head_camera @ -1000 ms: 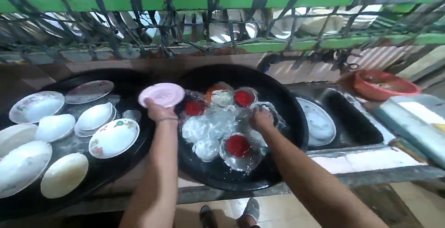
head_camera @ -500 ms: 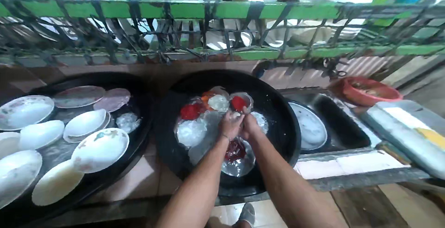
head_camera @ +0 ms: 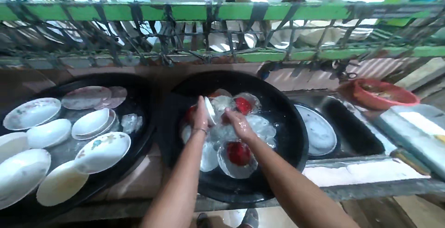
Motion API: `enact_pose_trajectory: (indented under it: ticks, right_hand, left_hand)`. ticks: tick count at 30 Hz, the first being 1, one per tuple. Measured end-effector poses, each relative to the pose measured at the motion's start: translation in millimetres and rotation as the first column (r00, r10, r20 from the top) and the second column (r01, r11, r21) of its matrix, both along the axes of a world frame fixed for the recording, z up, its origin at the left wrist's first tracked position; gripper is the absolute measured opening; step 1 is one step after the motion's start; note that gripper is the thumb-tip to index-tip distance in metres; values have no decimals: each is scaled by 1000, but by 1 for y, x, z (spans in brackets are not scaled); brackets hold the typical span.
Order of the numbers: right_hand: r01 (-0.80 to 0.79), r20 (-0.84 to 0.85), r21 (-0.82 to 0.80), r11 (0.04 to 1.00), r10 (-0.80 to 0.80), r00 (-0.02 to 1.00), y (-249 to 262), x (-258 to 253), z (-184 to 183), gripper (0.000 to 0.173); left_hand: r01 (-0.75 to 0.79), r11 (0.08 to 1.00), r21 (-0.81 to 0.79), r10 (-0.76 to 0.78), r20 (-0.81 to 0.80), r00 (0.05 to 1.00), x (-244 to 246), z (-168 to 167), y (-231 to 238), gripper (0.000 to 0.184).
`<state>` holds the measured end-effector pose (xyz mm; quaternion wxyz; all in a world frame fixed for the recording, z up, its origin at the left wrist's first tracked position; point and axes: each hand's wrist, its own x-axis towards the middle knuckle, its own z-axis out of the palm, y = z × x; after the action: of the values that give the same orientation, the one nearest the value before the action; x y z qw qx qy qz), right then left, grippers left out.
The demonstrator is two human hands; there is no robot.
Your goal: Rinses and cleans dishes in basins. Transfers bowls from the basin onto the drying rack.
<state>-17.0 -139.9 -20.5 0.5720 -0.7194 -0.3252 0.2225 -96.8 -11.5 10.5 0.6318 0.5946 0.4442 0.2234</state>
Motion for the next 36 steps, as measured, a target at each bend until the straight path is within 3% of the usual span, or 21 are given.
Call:
enact_pose_trajectory:
  ticks: [3, 6, 10, 11, 13, 15, 18, 20, 21, 23, 25, 26, 28, 30, 32, 34, 36]
  right_hand:
    - [267, 290, -338, 903, -170, 942, -2, 51, -19, 34]
    - [286, 419, -589, 756, -18, 908, -5, 87, -37, 51]
    - [208, 386, -794, 571, 208, 899, -5, 99, -52, 48]
    - [226, 404, -794, 564, 212, 890, -5, 97, -53, 45]
    - [273, 463, -700, 660, 127, 877, -5, 91, -48, 38]
    - [273, 403, -555, 786, -34, 915, -2, 86, -44, 39]
    - [290, -40, -230, 929, -307, 951, 0, 69, -41, 42]
    - [337, -369, -59, 940, -334, 867, 2, 50, -37, 43]
    - [349, -515, -9, 937, -304, 801, 4, 39, -32, 45]
    - [371, -703, 44, 927, -235, 671, 5, 21, -23, 54]
    - [376, -703, 74, 924, -219, 677, 6, 10, -20, 68]
    - [331, -590, 56, 942, -236, 773, 7, 3, -20, 68]
    - [108, -211, -48, 993, -115, 971, 1, -4, -21, 48]
    - [-52, 16, -165, 985, 55, 998, -7, -3, -20, 37]
    - [-103, -21, -118, 988, 101, 995, -13, 4, -23, 34]
    - [-82, -181, 36, 996, 87, 980, -14, 8, -24, 36]
    - [-45, -307, 136, 990, 85, 948, -18, 9, -22, 38]
  left_hand:
    - [-141, 943, 302, 150, -6, 989, -39, 33, 48, 71]
    - [-195, 814, 547, 266, -53, 963, -88, 62, 103, 67]
    - [-258, 732, 631, 446, -157, 881, -141, 55, 161, 73]
    - [-248, 719, 649, 466, -187, 865, -147, 49, 164, 74]
    - [-203, 699, 686, 431, -178, 885, -140, 40, 146, 72]
    - [-78, 724, 686, 257, -163, 953, -115, 30, 107, 60]
    - [208, 801, 562, -165, -127, 978, -51, -1, 41, 41]
    - [407, 790, 458, -398, -122, 909, -8, -29, 5, 50]
    - [472, 788, 395, -461, -129, 878, 9, -39, -9, 61]
    - [459, 850, 261, -452, -88, 888, 31, -56, -30, 69]
    - [348, 935, 73, -350, 8, 937, 42, -67, -39, 62]
    - [312, 950, -30, -311, 41, 950, 43, -70, -40, 60]
    - [297, 928, -224, -275, 125, 953, 37, -68, -37, 53]
    - [332, 859, -389, -271, 204, 941, 32, -66, -28, 46]
    - [339, 800, -494, -278, 196, 940, 30, -57, -26, 51]
    - [362, 760, -540, -278, 234, 932, 32, -53, -22, 54]
    - [361, 786, -502, -275, 239, 931, 30, -51, -10, 48]
